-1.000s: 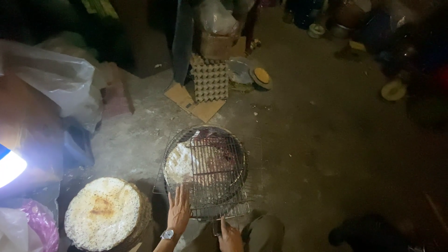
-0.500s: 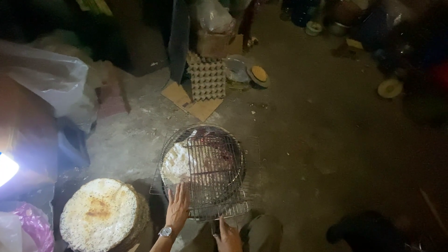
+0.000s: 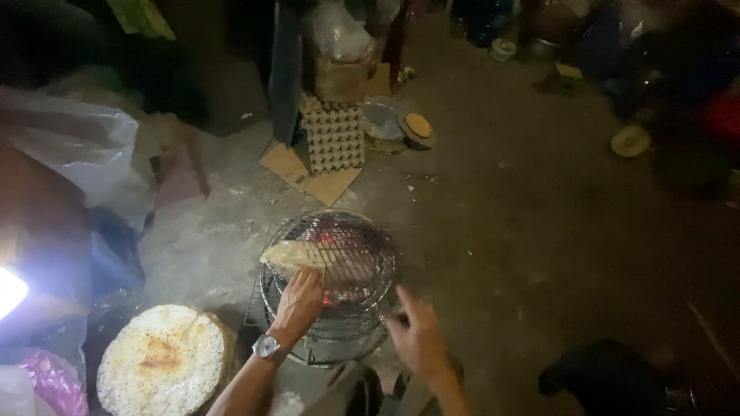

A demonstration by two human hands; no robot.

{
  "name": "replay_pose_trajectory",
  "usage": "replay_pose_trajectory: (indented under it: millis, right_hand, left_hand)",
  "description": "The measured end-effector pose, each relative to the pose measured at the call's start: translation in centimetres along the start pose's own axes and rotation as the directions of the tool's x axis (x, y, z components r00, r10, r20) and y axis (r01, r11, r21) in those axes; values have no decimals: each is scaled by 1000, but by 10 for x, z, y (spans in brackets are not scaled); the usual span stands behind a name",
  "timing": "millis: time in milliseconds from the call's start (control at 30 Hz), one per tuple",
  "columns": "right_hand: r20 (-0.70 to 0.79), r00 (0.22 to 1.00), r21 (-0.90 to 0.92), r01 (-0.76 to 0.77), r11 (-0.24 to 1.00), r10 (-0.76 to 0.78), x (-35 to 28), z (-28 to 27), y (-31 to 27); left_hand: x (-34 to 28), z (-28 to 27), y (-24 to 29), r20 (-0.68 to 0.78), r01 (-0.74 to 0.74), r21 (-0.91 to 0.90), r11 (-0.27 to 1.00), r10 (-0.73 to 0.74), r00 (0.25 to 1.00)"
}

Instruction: Grilling large, thin rice crackers over a charcoal fire, flipping them frequently by hand and with a wire mesh to ensure even cooking.

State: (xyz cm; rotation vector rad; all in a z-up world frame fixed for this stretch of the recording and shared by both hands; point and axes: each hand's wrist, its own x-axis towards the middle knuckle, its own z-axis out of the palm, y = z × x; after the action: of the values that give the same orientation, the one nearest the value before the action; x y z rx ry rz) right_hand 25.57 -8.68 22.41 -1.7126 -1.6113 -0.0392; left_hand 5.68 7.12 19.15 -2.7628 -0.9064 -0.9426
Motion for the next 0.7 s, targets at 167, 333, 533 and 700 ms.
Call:
replay_pose_trajectory:
  millis: [167,333,533,700]
  right_hand:
    - [38,987,-18,-156,988,157,67,-25,37]
    - [0,967,11,-256,967,256,126,-50,12]
    - [-17,966,57,-258,965,259,131,-54,10]
    - [162,970,-10,-184,983,183,73,-39,1]
  left_hand:
    - [26,-64,31,7,161,-305,939,-167,986]
    - [6,-2,-1,135,577,-471,667,-592,794]
    - [-27,155,-99,497,823,-564,72,-766,407]
    - [-36,167,-137,424,929,-235,286,-830,363]
